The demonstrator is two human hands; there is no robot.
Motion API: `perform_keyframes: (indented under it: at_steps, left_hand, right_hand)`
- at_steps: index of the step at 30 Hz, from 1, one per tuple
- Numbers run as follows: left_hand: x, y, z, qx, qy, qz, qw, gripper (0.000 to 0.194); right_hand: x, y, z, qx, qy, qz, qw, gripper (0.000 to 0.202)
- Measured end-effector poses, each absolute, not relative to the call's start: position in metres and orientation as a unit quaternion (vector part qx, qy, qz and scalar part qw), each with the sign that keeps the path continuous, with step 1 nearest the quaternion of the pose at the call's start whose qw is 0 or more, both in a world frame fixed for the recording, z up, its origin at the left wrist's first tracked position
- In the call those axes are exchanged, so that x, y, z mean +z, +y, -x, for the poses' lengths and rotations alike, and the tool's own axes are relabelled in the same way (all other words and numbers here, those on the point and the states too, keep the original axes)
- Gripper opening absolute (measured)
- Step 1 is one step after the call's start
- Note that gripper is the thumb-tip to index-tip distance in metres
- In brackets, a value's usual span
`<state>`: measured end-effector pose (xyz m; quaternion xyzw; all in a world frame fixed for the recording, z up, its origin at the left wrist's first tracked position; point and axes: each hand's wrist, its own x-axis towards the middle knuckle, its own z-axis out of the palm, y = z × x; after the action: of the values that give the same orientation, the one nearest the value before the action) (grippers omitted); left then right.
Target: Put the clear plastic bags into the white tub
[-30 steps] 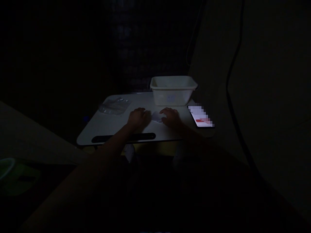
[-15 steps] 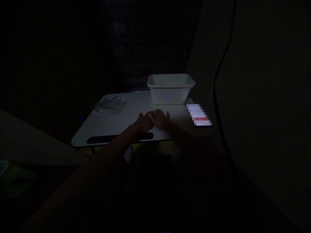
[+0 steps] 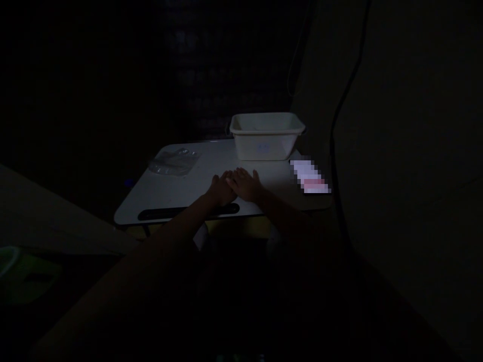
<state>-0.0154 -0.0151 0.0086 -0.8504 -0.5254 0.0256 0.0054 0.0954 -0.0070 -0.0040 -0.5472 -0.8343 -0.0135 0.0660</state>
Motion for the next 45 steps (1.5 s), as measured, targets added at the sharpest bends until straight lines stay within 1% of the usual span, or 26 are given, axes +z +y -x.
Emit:
perform_keyframes:
  at_steps: [10, 13, 16, 23, 28, 35, 45]
  left_hand:
    - [0.008, -0.012, 0.018, 0.043, -0.525, 0.85, -0.014, 0.059]
    - [0.009, -0.01, 0.026, 0.045, -0.506, 0.861, -0.029, 0.056]
    - [0.008, -0.009, 0.032, 0.045, -0.5, 0.865, -0.02, 0.055]
    - [0.004, -0.01, 0.031, 0.05, -0.501, 0.864, 0.005, 0.054]
    - [0.008, -0.011, 0.03, 0.051, -0.502, 0.863, 0.006, 0.054]
    - [0.007, -0.011, 0.03, 0.054, -0.504, 0.862, 0.001, 0.054]
    - [0.009, -0.012, 0.027, 0.001, -0.505, 0.863, 0.013, 0.056]
  right_hand:
    - [-0.008, -0.004, -0.096, -0.01, -0.835, 0.548, 0.05, 0.054]
    - [-0.01, -0.004, -0.097, -0.03, -0.841, 0.539, 0.043, 0.051]
    - [-0.012, -0.005, -0.097, -0.041, -0.843, 0.536, 0.041, 0.049]
    - [-0.009, -0.009, -0.096, -0.042, -0.844, 0.532, 0.054, 0.055]
    - [-0.008, -0.008, -0.096, -0.032, -0.841, 0.538, 0.054, 0.053]
    - [-0.009, -0.011, -0.096, -0.04, -0.842, 0.533, 0.075, 0.051]
    - [-0.009, -0.007, -0.097, -0.049, -0.823, 0.557, 0.105, 0.051]
